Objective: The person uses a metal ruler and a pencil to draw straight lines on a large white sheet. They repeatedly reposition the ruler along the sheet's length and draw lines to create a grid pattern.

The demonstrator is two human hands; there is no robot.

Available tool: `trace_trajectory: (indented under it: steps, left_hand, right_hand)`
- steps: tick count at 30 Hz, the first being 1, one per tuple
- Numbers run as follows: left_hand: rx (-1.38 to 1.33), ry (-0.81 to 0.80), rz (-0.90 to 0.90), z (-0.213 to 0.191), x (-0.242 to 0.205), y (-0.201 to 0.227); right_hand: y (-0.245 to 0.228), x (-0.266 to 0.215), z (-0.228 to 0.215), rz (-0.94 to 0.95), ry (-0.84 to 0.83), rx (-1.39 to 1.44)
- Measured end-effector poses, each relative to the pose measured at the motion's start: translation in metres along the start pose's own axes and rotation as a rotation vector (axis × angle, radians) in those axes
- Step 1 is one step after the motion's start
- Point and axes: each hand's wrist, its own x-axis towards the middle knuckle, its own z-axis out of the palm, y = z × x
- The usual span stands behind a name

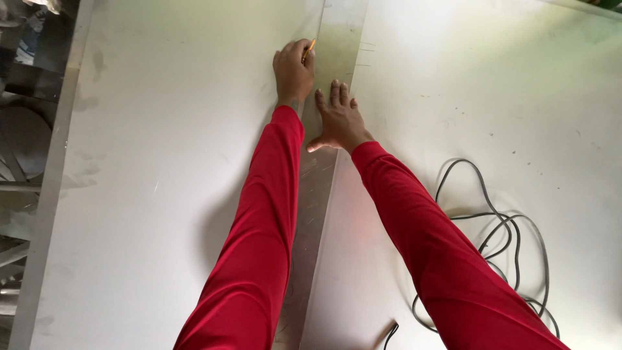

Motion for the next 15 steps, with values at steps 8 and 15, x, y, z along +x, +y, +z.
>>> trace_trajectory:
  steps: [8,15]
  left_hand:
    - [0.121,-0.010,0.012,0.021,0.015,-0.010]
    - [0.163,-0.088,-0.031,0.027,0.038,-0.011]
  right_hand:
    - [0.001,0.000,0.000,0.000,0.001,0.006]
    - [0.003,0.003,0.004,-0.008,0.006,-0.008]
